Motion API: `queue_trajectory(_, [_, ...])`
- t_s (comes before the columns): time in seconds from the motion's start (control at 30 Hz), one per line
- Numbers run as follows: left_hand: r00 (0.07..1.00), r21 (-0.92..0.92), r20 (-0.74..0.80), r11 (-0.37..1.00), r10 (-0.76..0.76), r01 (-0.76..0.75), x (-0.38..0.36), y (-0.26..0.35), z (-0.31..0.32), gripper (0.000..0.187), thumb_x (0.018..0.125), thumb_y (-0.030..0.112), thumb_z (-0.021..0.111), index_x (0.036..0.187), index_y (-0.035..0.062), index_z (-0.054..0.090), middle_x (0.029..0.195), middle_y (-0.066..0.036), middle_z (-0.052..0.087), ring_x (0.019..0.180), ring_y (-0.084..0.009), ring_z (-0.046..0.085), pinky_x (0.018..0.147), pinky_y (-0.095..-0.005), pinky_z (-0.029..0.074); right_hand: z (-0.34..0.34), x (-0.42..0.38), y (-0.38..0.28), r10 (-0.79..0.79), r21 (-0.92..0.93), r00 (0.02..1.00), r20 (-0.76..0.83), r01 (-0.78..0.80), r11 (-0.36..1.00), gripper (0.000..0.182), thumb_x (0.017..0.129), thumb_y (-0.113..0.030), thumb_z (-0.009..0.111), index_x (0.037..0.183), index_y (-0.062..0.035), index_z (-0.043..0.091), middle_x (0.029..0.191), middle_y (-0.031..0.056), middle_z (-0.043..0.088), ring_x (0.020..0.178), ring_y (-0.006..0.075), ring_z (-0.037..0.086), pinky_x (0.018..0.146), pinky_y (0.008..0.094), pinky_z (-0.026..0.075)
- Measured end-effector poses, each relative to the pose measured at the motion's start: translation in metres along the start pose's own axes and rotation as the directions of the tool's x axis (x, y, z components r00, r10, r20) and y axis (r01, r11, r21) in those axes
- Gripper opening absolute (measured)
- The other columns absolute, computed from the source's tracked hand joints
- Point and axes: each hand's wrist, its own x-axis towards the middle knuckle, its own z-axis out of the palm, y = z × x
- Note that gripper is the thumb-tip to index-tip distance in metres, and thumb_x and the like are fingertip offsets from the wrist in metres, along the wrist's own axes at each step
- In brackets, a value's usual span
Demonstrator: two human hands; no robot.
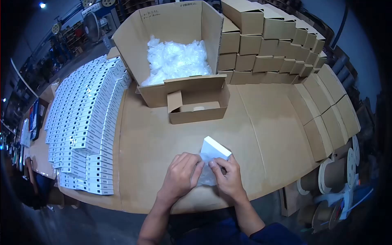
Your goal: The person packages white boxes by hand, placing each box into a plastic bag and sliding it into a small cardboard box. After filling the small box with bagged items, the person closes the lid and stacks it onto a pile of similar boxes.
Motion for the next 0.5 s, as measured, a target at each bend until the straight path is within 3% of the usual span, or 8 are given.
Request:
queue_trajectory(0.07, [1.0, -0.048, 0.02, 0.999, -0.004, 0.005, 0.0, -0.005, -0.001, 0.006, 0.094, 0.003, 0.066, 0.094, -0.0001, 0.061, 0.087, -0.016, 0.066, 0.081, -0.0324, 0.067, 0.075, -0.0416, 0.051, -0.001, 0.001, 0.002, -0.005, 0.018, 0.999, 0.044, 0.004, 1.0, 0.017, 0.094, -0.013, 0.074, 0.094, 0.0041, 0.073, 0.121, 0.0229, 0.063, 0.101, 0.0331, 0.067, 0.086, 0.0379, 0.053])
queue_trajectory(0.13, [0.994, -0.09, 0.002, 0.99, -0.11, 0.109, -0.003, -0.008, 0.002, 0.006, 0.097, 0.004, 0.064, 0.096, -0.0007, 0.061, 0.082, -0.018, 0.065, 0.073, -0.0329, 0.066, 0.068, -0.041, 0.051, -0.002, 0.001, 0.004, 0.016, 0.043, 0.997, 0.078, -0.019, 0.999, 0.021, 0.095, -0.017, 0.074, 0.094, 0.0042, 0.073, 0.11, 0.0191, 0.064, 0.098, 0.0309, 0.065, 0.087, 0.0371, 0.051])
queue_trajectory(0.23, [0.987, -0.091, -0.044, 0.985, -0.152, 0.148, -0.002, -0.017, 0.006, 0.008, 0.099, 0.007, 0.062, 0.097, -0.0013, 0.06, 0.075, -0.019, 0.063, 0.061, -0.0316, 0.065, 0.058, -0.0399, 0.05, -0.006, -0.002, 0.006, 0.037, 0.008, 0.986, 0.162, -0.039, 0.999, 0.018, 0.091, -0.013, 0.077, 0.093, 0.0039, 0.073, 0.124, 0.0258, 0.063, 0.105, 0.0355, 0.066, 0.086, 0.0392, 0.053])
queue_trajectory(0.33, [0.973, -0.092, -0.072, 0.973, -0.219, 0.212, 0.003, -0.018, 0.002, 0.01, 0.101, 0.01, 0.063, 0.099, 0.0009, 0.06, 0.068, -0.017, 0.064, 0.058, -0.0304, 0.066, 0.055, -0.0404, 0.05, -0.011, -0.006, 0.002, 0.1, -0.002, 0.965, 0.241, -0.102, 0.995, 0.018, 0.089, -0.014, 0.078, 0.093, 0.0032, 0.073, 0.123, 0.0265, 0.064, 0.107, 0.0361, 0.066, 0.089, 0.0396, 0.053])
queue_trajectory(0.37, [0.964, -0.099, -0.073, 0.964, -0.254, 0.246, 0.005, -0.017, 0.0, 0.01, 0.101, 0.012, 0.063, 0.099, 0.0021, 0.06, 0.066, -0.015, 0.064, 0.058, -0.0302, 0.067, 0.054, -0.0409, 0.051, -0.01, -0.007, 0.005, 0.094, 0.005, 0.969, 0.228, -0.097, 0.995, 0.018, 0.09, -0.014, 0.079, 0.093, 0.0031, 0.074, 0.117, 0.0225, 0.063, 0.101, 0.0306, 0.064, 0.084, 0.0372, 0.051])
queue_trajectory(0.43, [0.871, -0.298, 0.03, 0.827, -0.49, 0.476, 0.01, -0.012, -0.01, 0.015, 0.103, 0.016, 0.062, 0.108, 0.0019, 0.059, 0.068, -0.012, 0.064, 0.064, -0.0225, 0.068, 0.061, -0.0362, 0.052, -0.007, -0.009, 0.012, 0.083, 0.017, 0.977, 0.199, -0.088, 0.996, 0.019, 0.091, -0.015, 0.08, 0.094, 0.0029, 0.074, 0.106, 0.0146, 0.063, 0.088, 0.0196, 0.061, 0.073, 0.0324, 0.049])
queue_trajectory(0.47, [0.803, -0.382, 0.101, 0.723, -0.587, 0.576, 0.012, -0.009, -0.015, 0.018, 0.104, 0.018, 0.062, 0.112, 0.0018, 0.058, 0.068, -0.01, 0.064, 0.067, -0.0187, 0.068, 0.064, -0.0339, 0.052, -0.007, -0.009, 0.011, 0.093, 0.001, 0.979, 0.183, -0.095, 0.996, 0.019, 0.091, -0.015, 0.08, 0.094, 0.0028, 0.074, 0.104, 0.0139, 0.063, 0.086, 0.019, 0.06, 0.072, 0.0321, 0.048])
queue_trajectory(0.5, [0.855, -0.516, 0.008, 0.73, -0.519, 0.448, 0.008, -0.018, -0.011, 0.025, 0.104, 0.021, 0.063, 0.118, 0.002, 0.054, 0.073, -0.009, 0.065, 0.075, -0.0167, 0.068, 0.07, -0.0337, 0.052, -0.007, -0.009, 0.01, 0.1, -0.013, 0.981, 0.167, -0.099, 0.995, 0.019, 0.091, -0.015, 0.08, 0.094, 0.0028, 0.074, 0.103, 0.0133, 0.062, 0.084, 0.0184, 0.059, 0.071, 0.0317, 0.047])
